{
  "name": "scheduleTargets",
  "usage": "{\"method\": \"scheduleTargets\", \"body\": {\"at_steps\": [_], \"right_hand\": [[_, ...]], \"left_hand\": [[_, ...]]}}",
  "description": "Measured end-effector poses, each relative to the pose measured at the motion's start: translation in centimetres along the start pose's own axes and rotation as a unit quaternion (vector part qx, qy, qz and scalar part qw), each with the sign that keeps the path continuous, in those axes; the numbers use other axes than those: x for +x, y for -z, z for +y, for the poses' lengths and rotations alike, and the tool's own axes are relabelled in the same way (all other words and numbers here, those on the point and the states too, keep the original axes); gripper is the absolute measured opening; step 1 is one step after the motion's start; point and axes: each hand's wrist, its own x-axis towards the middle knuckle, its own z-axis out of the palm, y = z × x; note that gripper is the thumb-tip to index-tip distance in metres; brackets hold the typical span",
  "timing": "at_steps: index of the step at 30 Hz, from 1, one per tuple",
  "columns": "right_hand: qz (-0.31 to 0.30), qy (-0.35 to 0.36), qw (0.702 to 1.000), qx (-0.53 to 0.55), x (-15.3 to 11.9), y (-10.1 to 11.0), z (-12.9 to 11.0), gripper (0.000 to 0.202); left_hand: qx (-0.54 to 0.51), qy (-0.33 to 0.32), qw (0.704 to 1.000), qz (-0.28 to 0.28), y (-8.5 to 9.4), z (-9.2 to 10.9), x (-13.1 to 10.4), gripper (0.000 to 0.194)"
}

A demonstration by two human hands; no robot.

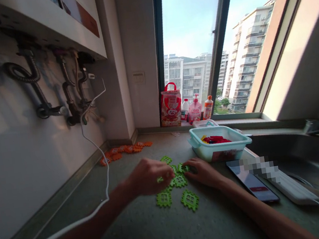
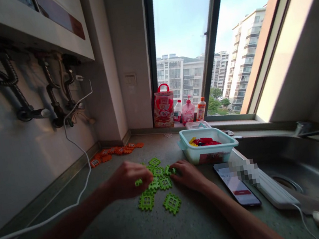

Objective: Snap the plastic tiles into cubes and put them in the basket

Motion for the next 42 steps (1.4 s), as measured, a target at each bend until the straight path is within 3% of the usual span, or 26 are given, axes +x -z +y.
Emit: {"method": "scheduleTargets", "body": {"at_steps": [2,5,7,9,15,21,28,31,36,42], "right_hand": [[-0.005,0.002,1.0,0.0,0.0,0.1,0.0,0.033],[-0.007,-0.003,1.0,-0.004,0.1,0.3,-0.1,0.036],[-0.001,-0.009,1.0,-0.012,0.2,0.5,-0.2,0.039],[0.009,-0.016,1.0,-0.023,0.2,0.8,-0.3,0.039],[0.069,-0.025,0.997,-0.001,0.5,1.1,-0.6,0.031],[0.018,0.028,0.991,0.127,3.0,-1.0,-0.7,0.034],[-0.041,0.02,0.994,0.095,4.9,-2.0,-0.8,0.034],[-0.045,0.035,0.996,0.073,4.9,-2.0,-1.1,0.034],[-0.05,0.021,0.997,0.047,5.2,-2.2,-1.9,0.034],[-0.027,0.001,1.0,0.001,5.2,-1.7,-1.5,0.032]], "left_hand": [[-0.012,0.054,0.998,-0.017,-0.1,-2.6,0.1,0.023],[-0.05,0.123,0.991,-0.035,-1.0,-6.8,-0.7,0.059],[-0.077,0.124,0.987,-0.074,-2.0,-8.4,-1.7,0.075],[-0.086,0.125,0.983,-0.1,-2.5,-9.0,-2.4,0.078],[-0.038,0.15,0.981,-0.115,-1.3,-8.6,-2.4,0.046],[-0.029,0.195,0.971,-0.133,-1.4,-9.3,-2.4,0.047],[0.04,0.259,0.962,-0.076,-0.3,-8.5,-2.8,0.04],[0.005,0.229,0.972,-0.05,0.0,-7.5,-2.4,0.04],[-0.092,0.207,0.971,-0.08,-1.1,-5.7,-1.5,0.044],[-0.085,0.209,0.97,-0.093,-2.1,-5.0,-0.9,0.049]]}}
